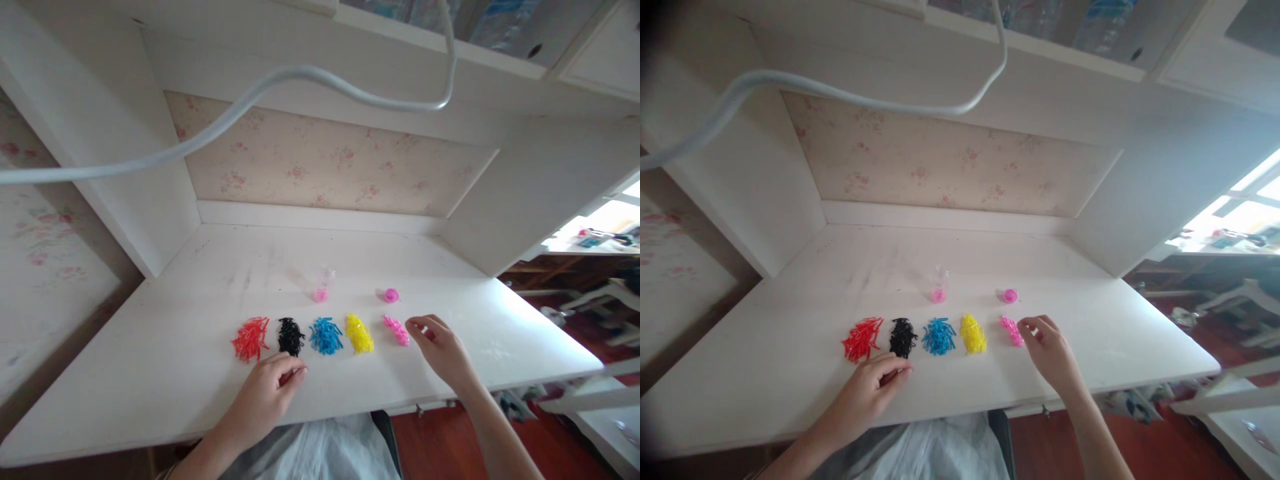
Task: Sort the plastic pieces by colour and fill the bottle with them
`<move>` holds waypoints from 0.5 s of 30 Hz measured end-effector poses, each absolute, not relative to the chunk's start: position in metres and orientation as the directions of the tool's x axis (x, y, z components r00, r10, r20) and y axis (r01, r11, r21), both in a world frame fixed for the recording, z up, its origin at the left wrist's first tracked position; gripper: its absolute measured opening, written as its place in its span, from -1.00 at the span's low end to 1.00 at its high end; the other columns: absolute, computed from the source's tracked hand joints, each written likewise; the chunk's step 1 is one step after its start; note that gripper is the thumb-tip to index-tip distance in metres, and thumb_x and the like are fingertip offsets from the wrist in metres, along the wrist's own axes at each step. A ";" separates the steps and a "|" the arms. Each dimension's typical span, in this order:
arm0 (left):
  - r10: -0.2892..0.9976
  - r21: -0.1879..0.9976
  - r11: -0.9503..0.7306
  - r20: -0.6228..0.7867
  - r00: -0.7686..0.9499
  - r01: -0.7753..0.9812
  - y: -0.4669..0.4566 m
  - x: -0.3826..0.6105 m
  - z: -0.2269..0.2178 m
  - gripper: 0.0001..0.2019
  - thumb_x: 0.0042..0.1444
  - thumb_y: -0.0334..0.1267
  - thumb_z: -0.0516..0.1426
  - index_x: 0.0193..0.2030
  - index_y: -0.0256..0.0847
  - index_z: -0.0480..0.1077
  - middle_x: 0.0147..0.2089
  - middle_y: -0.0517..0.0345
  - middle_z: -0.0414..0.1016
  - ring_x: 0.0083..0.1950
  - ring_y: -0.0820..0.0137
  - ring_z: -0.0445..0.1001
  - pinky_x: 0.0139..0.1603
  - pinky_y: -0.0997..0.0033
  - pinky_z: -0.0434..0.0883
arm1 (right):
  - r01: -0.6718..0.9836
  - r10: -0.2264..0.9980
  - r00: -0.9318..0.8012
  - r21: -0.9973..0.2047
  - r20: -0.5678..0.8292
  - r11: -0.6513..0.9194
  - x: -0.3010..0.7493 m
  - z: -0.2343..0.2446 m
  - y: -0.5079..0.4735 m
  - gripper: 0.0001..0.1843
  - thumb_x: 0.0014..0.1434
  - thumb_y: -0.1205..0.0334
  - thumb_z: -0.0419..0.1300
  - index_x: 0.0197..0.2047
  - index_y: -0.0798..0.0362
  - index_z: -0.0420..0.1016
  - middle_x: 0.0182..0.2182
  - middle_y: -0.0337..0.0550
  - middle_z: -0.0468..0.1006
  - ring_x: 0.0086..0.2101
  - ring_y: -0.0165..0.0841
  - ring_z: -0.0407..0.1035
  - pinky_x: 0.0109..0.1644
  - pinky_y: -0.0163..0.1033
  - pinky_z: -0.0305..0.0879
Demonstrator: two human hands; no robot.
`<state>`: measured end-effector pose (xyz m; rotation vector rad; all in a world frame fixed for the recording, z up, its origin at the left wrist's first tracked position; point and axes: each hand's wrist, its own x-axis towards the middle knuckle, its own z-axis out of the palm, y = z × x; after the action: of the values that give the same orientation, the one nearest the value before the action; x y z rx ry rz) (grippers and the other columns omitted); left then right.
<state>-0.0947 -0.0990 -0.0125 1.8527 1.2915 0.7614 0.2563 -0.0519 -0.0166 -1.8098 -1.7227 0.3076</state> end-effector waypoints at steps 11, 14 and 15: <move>0.776 0.539 -0.595 0.193 0.600 0.596 -0.077 -0.003 0.011 -0.77 0.23 -0.23 -0.02 -0.31 -0.10 0.45 -0.35 0.20 0.48 -0.34 0.42 0.45 -0.36 0.48 0.31 | 0.885 0.929 0.330 -0.397 0.167 -0.243 0.241 -0.045 -0.091 -0.59 0.09 -0.20 0.05 -0.21 -0.13 0.53 -0.20 -0.22 0.47 -0.40 -0.36 0.41 -0.34 -0.27 0.24; 0.716 0.404 -0.682 0.198 0.670 0.610 -0.064 0.025 0.012 -0.74 0.24 -0.20 -0.05 -0.31 -0.13 0.45 -0.31 0.15 0.50 -0.31 0.35 0.48 -0.35 0.41 0.38 | 0.896 0.918 0.328 -0.380 0.222 -0.228 0.236 -0.047 -0.087 -0.59 0.11 -0.18 0.03 -0.21 -0.11 0.53 -0.23 -0.21 0.48 -0.42 -0.37 0.41 -0.37 -0.28 0.21; 0.704 0.370 -0.697 0.190 0.684 0.615 -0.058 0.034 0.012 -0.72 0.24 -0.20 -0.06 -0.30 -0.14 0.45 -0.30 0.12 0.50 -0.30 0.33 0.49 -0.34 0.39 0.40 | 0.901 0.915 0.320 -0.377 0.245 -0.214 0.236 -0.048 -0.087 -0.60 0.13 -0.16 0.03 -0.21 -0.11 0.53 -0.23 -0.20 0.48 -0.43 -0.38 0.41 -0.37 -0.29 0.20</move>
<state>0.0342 -0.0585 0.0118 2.6212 1.0504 0.4636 0.2360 -0.0870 -0.0485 -2.1426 -1.6026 0.0418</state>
